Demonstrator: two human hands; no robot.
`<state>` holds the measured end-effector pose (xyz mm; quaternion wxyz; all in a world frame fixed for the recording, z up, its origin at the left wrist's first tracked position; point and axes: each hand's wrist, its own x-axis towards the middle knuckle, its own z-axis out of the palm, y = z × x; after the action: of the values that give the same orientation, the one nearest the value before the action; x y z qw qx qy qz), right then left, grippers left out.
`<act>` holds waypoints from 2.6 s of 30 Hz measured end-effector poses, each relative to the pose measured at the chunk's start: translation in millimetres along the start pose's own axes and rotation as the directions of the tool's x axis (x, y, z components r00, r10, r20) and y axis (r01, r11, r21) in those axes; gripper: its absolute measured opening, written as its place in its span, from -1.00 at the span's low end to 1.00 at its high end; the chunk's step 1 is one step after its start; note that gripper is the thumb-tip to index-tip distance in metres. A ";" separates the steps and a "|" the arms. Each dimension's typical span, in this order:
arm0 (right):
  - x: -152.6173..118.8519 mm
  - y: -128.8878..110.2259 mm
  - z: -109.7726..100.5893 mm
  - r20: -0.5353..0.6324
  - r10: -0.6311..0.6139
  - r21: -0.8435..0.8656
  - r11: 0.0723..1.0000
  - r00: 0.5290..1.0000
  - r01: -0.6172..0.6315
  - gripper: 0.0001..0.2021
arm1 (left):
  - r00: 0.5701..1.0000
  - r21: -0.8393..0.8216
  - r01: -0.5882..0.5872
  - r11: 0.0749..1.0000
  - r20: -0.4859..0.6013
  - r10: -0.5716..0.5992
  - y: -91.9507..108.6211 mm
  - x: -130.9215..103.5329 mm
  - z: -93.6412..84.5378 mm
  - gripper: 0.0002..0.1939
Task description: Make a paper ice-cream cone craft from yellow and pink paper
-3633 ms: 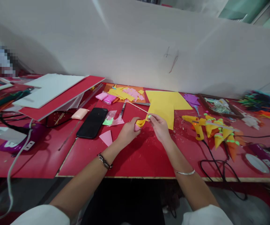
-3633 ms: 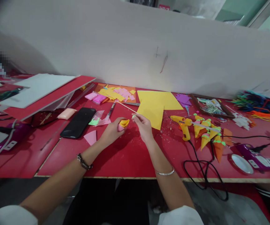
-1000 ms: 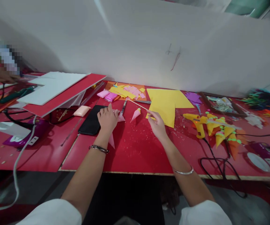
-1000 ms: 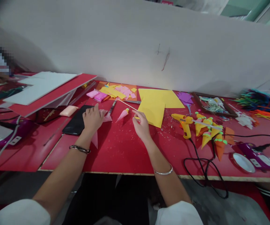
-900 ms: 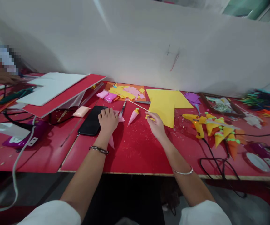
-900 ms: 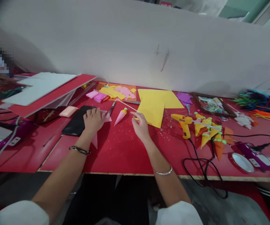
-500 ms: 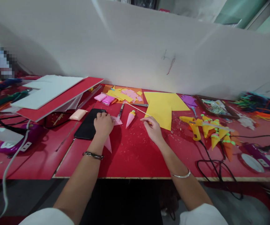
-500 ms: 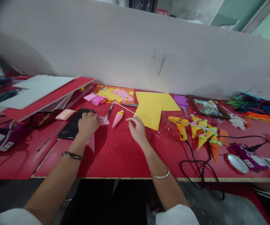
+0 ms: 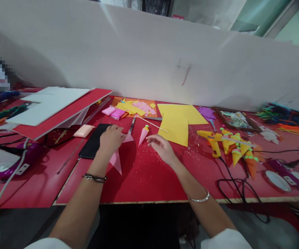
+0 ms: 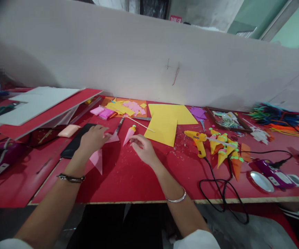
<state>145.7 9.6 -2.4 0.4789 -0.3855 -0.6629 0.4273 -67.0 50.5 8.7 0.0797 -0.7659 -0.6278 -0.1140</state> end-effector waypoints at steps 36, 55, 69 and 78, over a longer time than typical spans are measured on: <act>-2.2 3.2 8.7 0.135 0.042 -0.035 0.999 0.990 -0.037 -0.69 | 0.909 -0.645 -0.340 0.685 -0.038 0.416 45.1 -3.5 -7.2 -0.34; 0.7 4.0 4.2 -0.016 0.169 0.149 0.975 0.985 -0.165 -0.70 | 0.928 -0.939 0.206 0.274 0.276 0.249 46.7 -8.9 14.5 -0.52; -4.7 0.7 15.0 0.161 0.057 0.080 0.994 0.985 -0.071 -0.60 | 0.969 -0.916 0.104 0.388 0.181 0.167 49.3 -10.9 7.7 -0.48; -5.0 3.0 14.9 0.175 0.113 0.091 0.987 0.978 -0.130 -0.71 | 0.975 -0.924 0.026 0.382 0.109 0.195 51.2 -11.2 4.6 -0.48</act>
<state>132.8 3.0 -9.4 0.4128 -0.3626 -0.6537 0.5203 -18.5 30.9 2.3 -0.4150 -0.7197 -0.4239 -0.3607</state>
